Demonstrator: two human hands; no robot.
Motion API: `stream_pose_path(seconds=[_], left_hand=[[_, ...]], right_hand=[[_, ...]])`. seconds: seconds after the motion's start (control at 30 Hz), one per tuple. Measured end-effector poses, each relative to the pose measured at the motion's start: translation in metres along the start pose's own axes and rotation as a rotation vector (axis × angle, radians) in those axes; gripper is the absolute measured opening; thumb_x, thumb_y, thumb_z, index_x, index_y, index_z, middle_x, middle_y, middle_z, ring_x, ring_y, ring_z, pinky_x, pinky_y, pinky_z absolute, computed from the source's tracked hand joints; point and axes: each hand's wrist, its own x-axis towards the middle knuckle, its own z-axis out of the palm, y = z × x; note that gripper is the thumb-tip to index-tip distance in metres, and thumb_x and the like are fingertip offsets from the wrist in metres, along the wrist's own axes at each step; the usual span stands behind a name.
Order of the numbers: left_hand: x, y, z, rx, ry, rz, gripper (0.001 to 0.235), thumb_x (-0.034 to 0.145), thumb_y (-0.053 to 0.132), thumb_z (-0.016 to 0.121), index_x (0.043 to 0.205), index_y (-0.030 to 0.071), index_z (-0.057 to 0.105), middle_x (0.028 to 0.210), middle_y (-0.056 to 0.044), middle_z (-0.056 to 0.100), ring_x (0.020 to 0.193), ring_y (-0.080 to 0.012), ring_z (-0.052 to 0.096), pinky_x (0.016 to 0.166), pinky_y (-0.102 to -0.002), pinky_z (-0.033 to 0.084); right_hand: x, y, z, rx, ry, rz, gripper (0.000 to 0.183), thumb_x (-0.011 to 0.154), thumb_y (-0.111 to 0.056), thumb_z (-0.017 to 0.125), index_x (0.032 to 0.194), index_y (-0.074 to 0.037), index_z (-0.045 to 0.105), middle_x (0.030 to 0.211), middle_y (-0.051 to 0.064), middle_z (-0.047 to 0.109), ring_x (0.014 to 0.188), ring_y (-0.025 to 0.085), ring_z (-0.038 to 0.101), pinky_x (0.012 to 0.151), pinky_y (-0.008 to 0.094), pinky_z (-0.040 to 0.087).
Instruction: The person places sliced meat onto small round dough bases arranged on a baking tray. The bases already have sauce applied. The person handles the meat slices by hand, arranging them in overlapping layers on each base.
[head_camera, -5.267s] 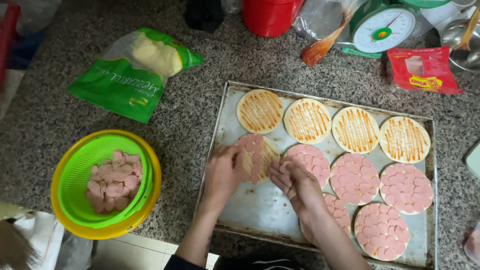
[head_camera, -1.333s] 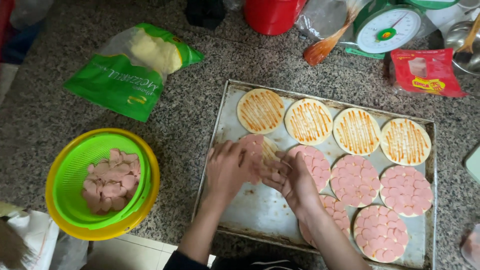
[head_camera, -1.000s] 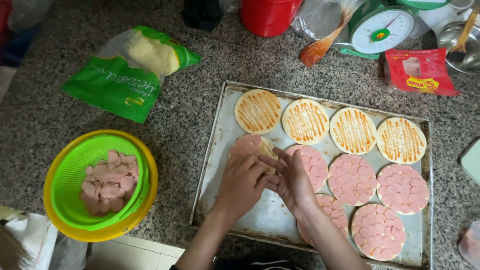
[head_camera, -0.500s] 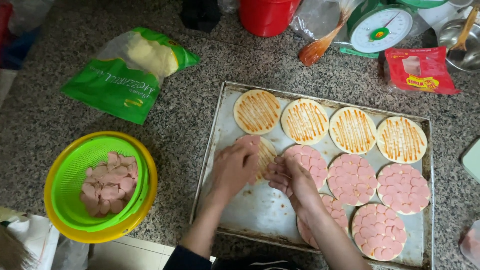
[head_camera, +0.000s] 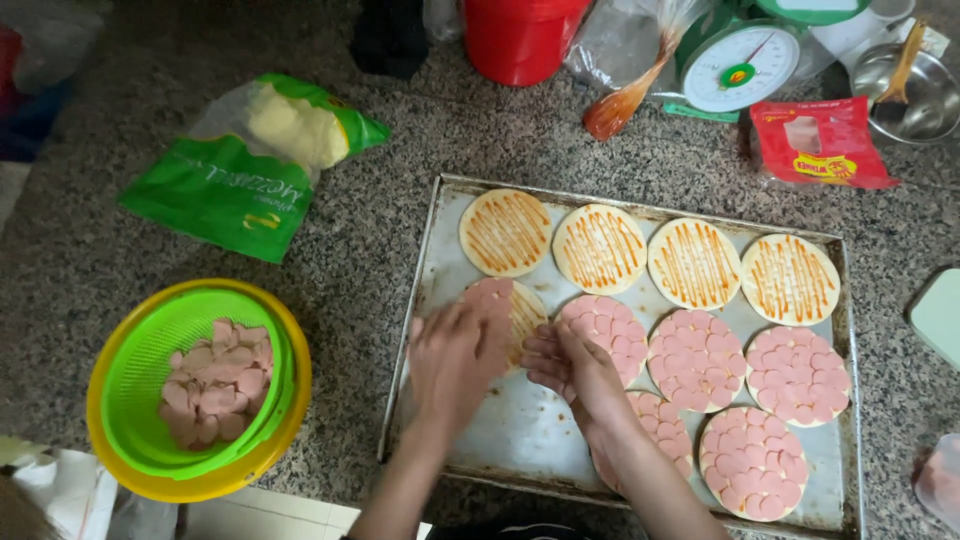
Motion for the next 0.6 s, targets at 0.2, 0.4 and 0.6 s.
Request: stream_pose_path(seconds=[0.2, 0.4, 0.6], left_hand=[[-0.031, 0.111, -0.035, -0.600, -0.185, 0.300, 0.063, 0.125, 0.031, 0.033, 0.175, -0.008, 0.032, 0.183, -0.029, 0.035, 0.171, -0.0469, 0.035, 0.141, -0.059, 0.026], [-0.030, 0.155, -0.053, -0.828, -0.246, 0.264, 0.073, 0.123, 0.047, 0.028, 0.178, -0.001, 0.027, 0.186, -0.024, 0.034, 0.174, -0.0389, 0.030, 0.145, -0.054, 0.017], [-0.024, 0.164, 0.025, -0.813, -0.069, 0.124, 0.051, 0.121, 0.033, 0.048, 0.162, 0.005, 0.056, 0.170, -0.020, 0.056, 0.163, -0.0387, 0.047, 0.139, -0.054, 0.024]], right_hand=[[-0.036, -0.019, 0.017, 0.478, -0.451, 0.016, 0.079, 0.116, -0.051, 0.028, 0.170, 0.005, 0.046, 0.176, 0.038, 0.047, 0.164, 0.051, 0.045, 0.138, 0.059, 0.030], [-0.045, -0.013, -0.042, 0.627, -0.793, -0.116, 0.076, 0.120, -0.063, 0.041, 0.171, -0.007, 0.047, 0.172, 0.025, 0.045, 0.158, 0.044, 0.044, 0.127, 0.059, 0.036], [-0.120, -0.050, -0.042, 0.452, -0.157, 0.022, 0.081, 0.104, -0.068, 0.044, 0.159, -0.014, 0.069, 0.148, 0.015, 0.076, 0.133, 0.032, 0.070, 0.107, 0.046, 0.053]])
